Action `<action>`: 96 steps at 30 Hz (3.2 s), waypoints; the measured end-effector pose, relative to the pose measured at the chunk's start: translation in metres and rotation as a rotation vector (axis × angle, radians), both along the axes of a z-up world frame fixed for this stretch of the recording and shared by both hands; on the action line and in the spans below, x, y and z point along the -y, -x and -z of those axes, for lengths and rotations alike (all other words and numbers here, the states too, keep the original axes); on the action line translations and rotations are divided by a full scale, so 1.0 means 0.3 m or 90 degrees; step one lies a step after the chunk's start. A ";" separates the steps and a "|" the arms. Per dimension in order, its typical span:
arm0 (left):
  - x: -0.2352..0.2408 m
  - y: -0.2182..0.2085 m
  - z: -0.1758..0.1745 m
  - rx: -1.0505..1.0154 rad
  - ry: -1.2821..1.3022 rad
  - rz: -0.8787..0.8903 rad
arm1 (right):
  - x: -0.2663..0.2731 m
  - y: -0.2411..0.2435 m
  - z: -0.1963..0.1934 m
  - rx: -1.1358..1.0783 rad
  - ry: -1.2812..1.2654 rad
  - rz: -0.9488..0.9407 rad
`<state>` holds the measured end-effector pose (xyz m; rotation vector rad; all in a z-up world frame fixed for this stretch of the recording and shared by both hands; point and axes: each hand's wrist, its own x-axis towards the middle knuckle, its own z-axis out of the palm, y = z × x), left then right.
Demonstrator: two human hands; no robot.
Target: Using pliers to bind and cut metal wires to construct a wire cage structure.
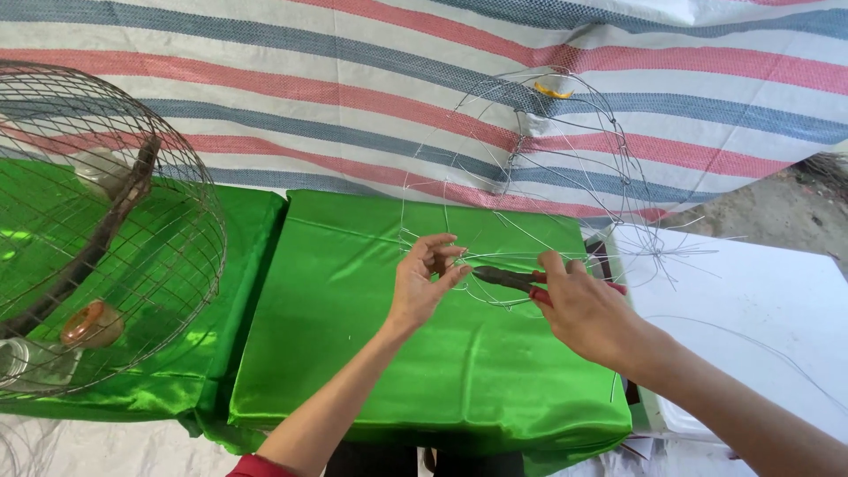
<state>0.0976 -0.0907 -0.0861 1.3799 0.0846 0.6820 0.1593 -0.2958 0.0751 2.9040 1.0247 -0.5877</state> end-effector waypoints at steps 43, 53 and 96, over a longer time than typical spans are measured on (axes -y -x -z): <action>-0.004 -0.037 0.084 -0.028 -0.083 -0.038 | -0.143 0.031 0.047 0.488 0.037 -0.109; -0.017 -0.041 0.092 -0.018 -0.070 -0.019 | -0.165 0.020 0.011 0.422 0.080 -0.092; -0.007 -0.026 0.052 -0.008 -0.133 -0.031 | -0.169 0.074 -0.040 0.451 0.144 -0.130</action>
